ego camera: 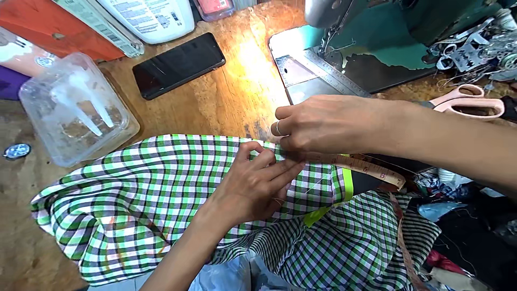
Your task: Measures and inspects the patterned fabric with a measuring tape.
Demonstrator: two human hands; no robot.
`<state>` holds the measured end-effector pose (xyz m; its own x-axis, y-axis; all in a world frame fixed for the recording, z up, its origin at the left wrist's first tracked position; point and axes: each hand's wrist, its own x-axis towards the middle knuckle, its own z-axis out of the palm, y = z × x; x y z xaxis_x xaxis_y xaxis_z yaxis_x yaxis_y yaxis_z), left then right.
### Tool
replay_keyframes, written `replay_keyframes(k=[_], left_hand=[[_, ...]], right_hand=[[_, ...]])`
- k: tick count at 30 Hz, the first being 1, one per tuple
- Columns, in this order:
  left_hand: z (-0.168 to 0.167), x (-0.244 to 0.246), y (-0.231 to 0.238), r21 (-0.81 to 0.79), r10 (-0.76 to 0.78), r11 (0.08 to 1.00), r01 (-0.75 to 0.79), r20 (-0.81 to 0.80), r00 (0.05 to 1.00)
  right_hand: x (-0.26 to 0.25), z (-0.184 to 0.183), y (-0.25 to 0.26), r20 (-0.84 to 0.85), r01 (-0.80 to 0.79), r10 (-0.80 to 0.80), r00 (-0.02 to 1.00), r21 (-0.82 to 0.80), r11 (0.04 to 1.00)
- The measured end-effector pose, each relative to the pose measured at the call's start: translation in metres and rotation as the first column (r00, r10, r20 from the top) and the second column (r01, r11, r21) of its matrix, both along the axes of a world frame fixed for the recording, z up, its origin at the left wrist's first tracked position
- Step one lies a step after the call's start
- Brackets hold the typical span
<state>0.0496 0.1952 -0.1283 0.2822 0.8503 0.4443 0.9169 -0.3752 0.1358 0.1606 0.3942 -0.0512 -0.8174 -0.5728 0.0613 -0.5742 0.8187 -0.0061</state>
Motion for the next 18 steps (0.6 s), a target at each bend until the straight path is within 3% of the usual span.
replay_keyframes(k=[3,6,9,13,16,18], left_hand=[[0.000,0.000,0.001,0.004,0.004,1.000,-0.004,-0.010,1.000],[0.000,0.000,0.001,0.017,0.008,1.000,-0.008,-0.017,1.000],[0.000,0.000,0.001,0.005,0.014,1.000,-0.014,-0.009,1.000],[-0.002,-0.002,0.001,-0.006,0.005,1.000,-0.005,0.053,0.999],[-0.002,-0.004,0.001,-0.015,0.018,1.000,-0.017,0.100,0.995],[-0.002,-0.005,0.001,0.002,0.068,0.998,-0.069,0.117,0.991]], right_hand=[[0.009,-0.003,-0.001,-0.145,0.036,-0.033,0.989,0.022,0.999],[0.036,0.005,-0.007,-0.199,0.206,-0.237,0.951,-0.165,0.965],[0.074,-0.001,-0.021,-0.132,0.410,-0.474,0.870,-0.338,0.847],[0.114,-0.030,-0.045,-0.111,0.670,-0.722,0.683,-0.298,0.680],[0.128,-0.055,-0.058,-0.158,0.772,-0.816,0.555,-0.266,0.577],[0.132,-0.063,-0.058,-0.150,0.768,-0.832,0.533,-0.327,0.551]])
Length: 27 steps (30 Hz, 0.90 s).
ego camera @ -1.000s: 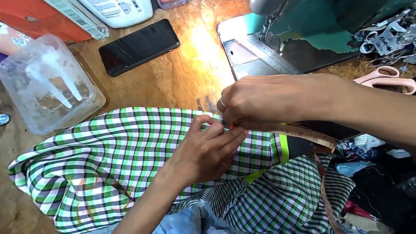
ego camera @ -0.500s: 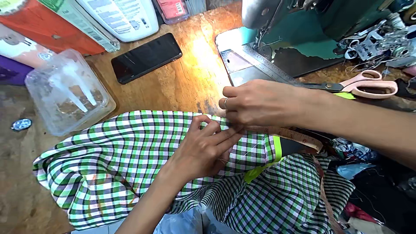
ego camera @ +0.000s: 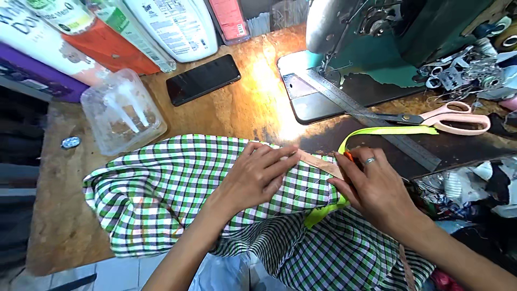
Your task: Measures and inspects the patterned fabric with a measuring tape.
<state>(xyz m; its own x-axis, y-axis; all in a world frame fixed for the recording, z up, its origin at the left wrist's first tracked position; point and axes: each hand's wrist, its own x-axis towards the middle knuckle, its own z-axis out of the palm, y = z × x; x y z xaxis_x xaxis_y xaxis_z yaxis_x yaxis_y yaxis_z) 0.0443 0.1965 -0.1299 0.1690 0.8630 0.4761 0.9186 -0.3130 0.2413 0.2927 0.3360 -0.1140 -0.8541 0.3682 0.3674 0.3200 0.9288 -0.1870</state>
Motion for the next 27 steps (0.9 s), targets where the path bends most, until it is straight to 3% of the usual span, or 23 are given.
replay_keyframes(k=[3,5,8,11,13,15,19,23,27], left_hand=[[0.007,-0.005,-0.005,-0.046,0.271,0.961,-0.273,-0.051,0.961],[0.011,-0.010,-0.009,-0.131,0.479,0.863,-0.488,-0.095,0.873],[0.010,-0.015,-0.018,-0.180,0.567,0.810,-0.559,-0.008,0.824],[0.008,-0.007,-0.023,-0.147,0.522,0.846,-0.513,0.036,0.852],[0.007,0.004,-0.027,-0.034,0.473,0.881,-0.472,0.042,0.880],[0.016,0.027,-0.027,0.060,0.396,0.914,-0.402,0.089,0.914],[0.052,0.094,-0.019,0.195,0.121,0.967,-0.164,0.217,0.969],[0.071,0.132,-0.007,0.294,-0.130,0.955,0.031,0.323,0.937],[0.074,0.144,-0.013,0.068,-0.227,0.973,0.222,0.480,0.847]], right_hand=[[-0.001,-0.004,0.004,-0.094,-0.013,0.001,0.996,-0.122,0.992],[-0.003,-0.004,0.007,-0.130,-0.005,-0.022,0.991,-0.199,0.980],[-0.005,0.000,0.010,-0.180,0.000,-0.074,0.981,-0.383,0.924],[0.000,0.009,0.014,-0.285,-0.088,-0.086,0.955,-0.547,0.833],[0.006,0.019,0.014,-0.420,-0.256,-0.032,0.907,-0.611,0.749],[0.014,0.031,0.012,-0.508,-0.437,0.101,0.855,-0.602,0.668],[0.023,0.046,-0.005,-0.502,-0.711,0.505,0.703,-0.481,0.513],[0.041,0.054,-0.019,-0.473,-0.771,0.612,0.634,-0.439,0.461],[0.096,0.070,-0.005,-0.473,-0.714,0.560,0.680,-0.601,0.359]])
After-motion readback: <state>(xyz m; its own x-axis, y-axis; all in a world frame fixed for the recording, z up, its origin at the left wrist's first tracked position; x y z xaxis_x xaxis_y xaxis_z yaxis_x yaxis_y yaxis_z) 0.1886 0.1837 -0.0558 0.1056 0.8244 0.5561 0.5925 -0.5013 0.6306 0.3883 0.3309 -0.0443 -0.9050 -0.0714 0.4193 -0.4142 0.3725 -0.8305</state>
